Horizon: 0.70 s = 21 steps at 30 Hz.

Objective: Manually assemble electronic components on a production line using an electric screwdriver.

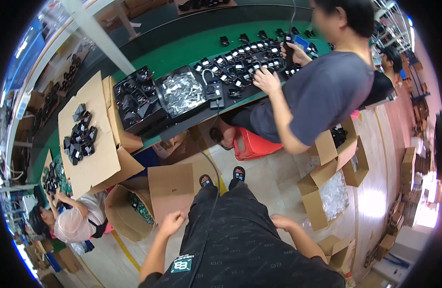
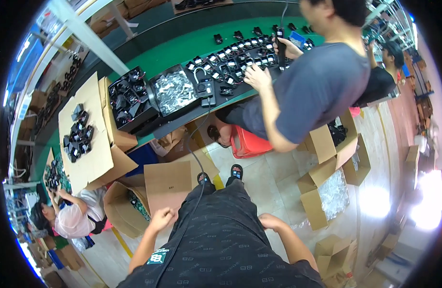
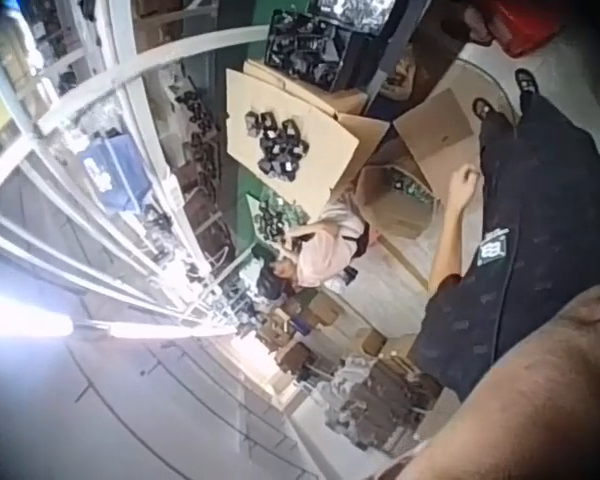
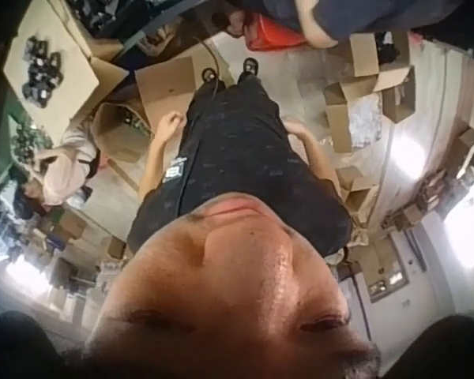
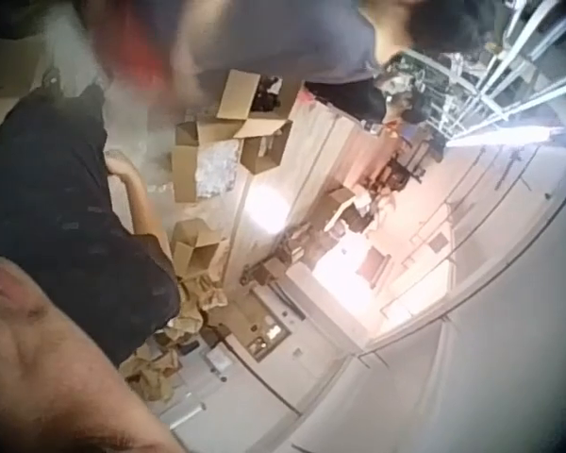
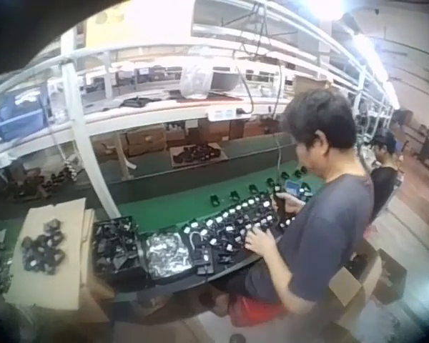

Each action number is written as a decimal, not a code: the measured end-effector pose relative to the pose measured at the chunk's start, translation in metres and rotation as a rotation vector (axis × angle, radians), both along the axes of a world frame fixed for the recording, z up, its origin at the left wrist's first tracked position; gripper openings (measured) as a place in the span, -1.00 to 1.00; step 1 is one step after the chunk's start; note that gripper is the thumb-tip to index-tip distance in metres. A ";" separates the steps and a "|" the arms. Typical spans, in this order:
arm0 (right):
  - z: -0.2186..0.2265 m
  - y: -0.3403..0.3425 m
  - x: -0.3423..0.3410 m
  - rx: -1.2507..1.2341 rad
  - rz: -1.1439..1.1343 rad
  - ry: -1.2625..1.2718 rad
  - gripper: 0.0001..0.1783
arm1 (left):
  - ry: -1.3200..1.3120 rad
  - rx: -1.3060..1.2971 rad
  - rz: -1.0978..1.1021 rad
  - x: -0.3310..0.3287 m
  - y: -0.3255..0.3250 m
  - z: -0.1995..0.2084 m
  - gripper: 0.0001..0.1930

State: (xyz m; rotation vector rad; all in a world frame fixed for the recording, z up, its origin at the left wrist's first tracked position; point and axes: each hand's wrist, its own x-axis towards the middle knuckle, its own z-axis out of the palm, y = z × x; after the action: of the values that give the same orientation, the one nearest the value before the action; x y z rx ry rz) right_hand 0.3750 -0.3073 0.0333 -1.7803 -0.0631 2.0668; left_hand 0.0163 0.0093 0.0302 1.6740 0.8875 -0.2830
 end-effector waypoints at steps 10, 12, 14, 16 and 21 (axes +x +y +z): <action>0.038 0.143 0.033 0.600 0.441 -0.659 -0.57 | -0.644 -0.385 -0.298 0.174 0.009 0.070 -0.38; 0.062 0.201 0.062 0.643 -0.079 -0.991 -0.64 | -0.734 -0.506 -0.185 0.178 0.015 0.070 -0.32; 0.092 0.254 0.093 0.756 -0.385 -1.335 -0.58 | -0.719 -0.556 -0.042 0.175 0.036 0.084 -0.14; 0.132 0.282 0.120 0.847 -0.462 -1.750 -0.43 | -0.729 -0.431 0.115 0.172 0.058 0.094 -0.17; 0.158 0.294 0.152 0.630 -0.082 -1.997 -0.01 | -0.929 -0.193 0.563 0.175 0.110 0.114 -0.32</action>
State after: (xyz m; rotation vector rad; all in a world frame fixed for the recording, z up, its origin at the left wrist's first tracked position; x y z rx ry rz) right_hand 0.5274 -0.0135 0.1909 -2.3612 -0.9463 -0.4557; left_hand 0.1909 0.1196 0.1441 1.1081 0.5429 0.7241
